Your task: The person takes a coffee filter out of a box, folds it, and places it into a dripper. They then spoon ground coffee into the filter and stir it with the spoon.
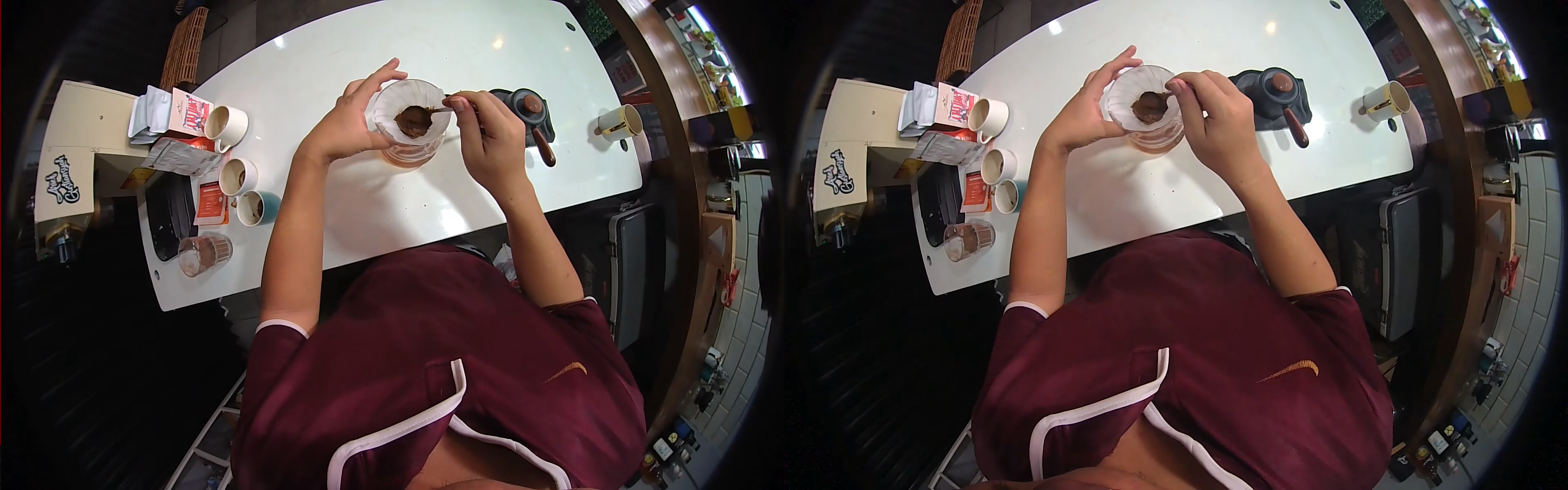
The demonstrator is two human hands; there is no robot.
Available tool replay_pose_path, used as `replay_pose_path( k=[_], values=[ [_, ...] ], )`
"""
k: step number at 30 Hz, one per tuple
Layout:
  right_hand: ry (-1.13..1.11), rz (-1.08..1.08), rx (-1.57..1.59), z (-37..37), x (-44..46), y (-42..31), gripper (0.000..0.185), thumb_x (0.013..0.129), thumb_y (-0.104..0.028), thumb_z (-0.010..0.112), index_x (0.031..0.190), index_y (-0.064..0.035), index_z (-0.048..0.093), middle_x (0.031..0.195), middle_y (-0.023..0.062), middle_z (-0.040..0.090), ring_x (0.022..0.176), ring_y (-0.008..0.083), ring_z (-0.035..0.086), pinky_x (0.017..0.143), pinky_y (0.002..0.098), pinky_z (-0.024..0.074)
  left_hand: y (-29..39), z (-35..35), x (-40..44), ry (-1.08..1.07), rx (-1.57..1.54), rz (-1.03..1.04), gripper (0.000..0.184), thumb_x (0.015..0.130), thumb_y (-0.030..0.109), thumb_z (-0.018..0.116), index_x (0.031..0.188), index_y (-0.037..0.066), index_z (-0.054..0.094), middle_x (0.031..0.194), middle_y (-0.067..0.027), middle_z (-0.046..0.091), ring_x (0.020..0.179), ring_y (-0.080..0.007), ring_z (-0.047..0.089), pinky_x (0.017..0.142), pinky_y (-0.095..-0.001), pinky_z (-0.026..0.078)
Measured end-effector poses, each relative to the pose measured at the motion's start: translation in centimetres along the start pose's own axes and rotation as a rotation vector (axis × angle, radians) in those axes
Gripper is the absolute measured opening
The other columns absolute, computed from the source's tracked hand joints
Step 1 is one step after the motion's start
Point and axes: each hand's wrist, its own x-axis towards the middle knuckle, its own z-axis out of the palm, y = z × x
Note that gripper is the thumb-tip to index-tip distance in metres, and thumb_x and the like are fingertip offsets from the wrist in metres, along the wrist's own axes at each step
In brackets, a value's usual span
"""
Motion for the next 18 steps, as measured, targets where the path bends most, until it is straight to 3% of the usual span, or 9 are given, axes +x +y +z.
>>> replay_pose_path(
  k=[6, 12, 18],
  values=[
    [-0.012, 0.023, 0.013, 0.0, 0.0, -0.1, 0.009, 0.092, -0.004, 0.06, 0.094, 0.0022, 0.067, 0.079, 0.013, 0.066, 0.067, 0.0237, 0.064, 0.058, 0.0306, 0.0515, 0.1, 0.0, -0.1, 0.035, 0.068, -0.072, 0.094, 0.054, 0.019, 0.09, 0.138, 0.027, 0.048, 0.136, -0.0036, 0.05, 0.131, -0.0306, 0.041, 0.111, -0.0447, 0.038],
    [-0.004, 0.021, 0.038, 0.2, -0.1, -0.2, 0.01, 0.093, -0.006, 0.061, 0.094, 0.0019, 0.068, 0.08, 0.0127, 0.067, 0.067, 0.0219, 0.065, 0.057, 0.0302, 0.0516, -0.5, 0.0, -0.9, 0.186, 0.121, 0.034, 0.076, 0.057, 0.021, 0.091, 0.125, 0.017, 0.059, 0.132, -0.0034, 0.053, 0.121, -0.025, 0.052, 0.104, -0.0422, 0.043],
    [-0.068, 0.256, 0.115, 0.0, -0.5, 0.3, 0.032, 0.094, -0.016, 0.065, 0.119, 0.0027, 0.062, 0.08, 0.0094, 0.066, 0.072, 0.0141, 0.062, 0.066, 0.0265, 0.0494, -0.6, -1.1, -1.7, 0.187, 0.091, -0.03, 0.064, 0.063, 0.02, 0.088, 0.121, 0.012, 0.063, 0.116, -0.0048, 0.066, 0.11, -0.023, 0.06, 0.1, -0.0369, 0.046]
  ],
)
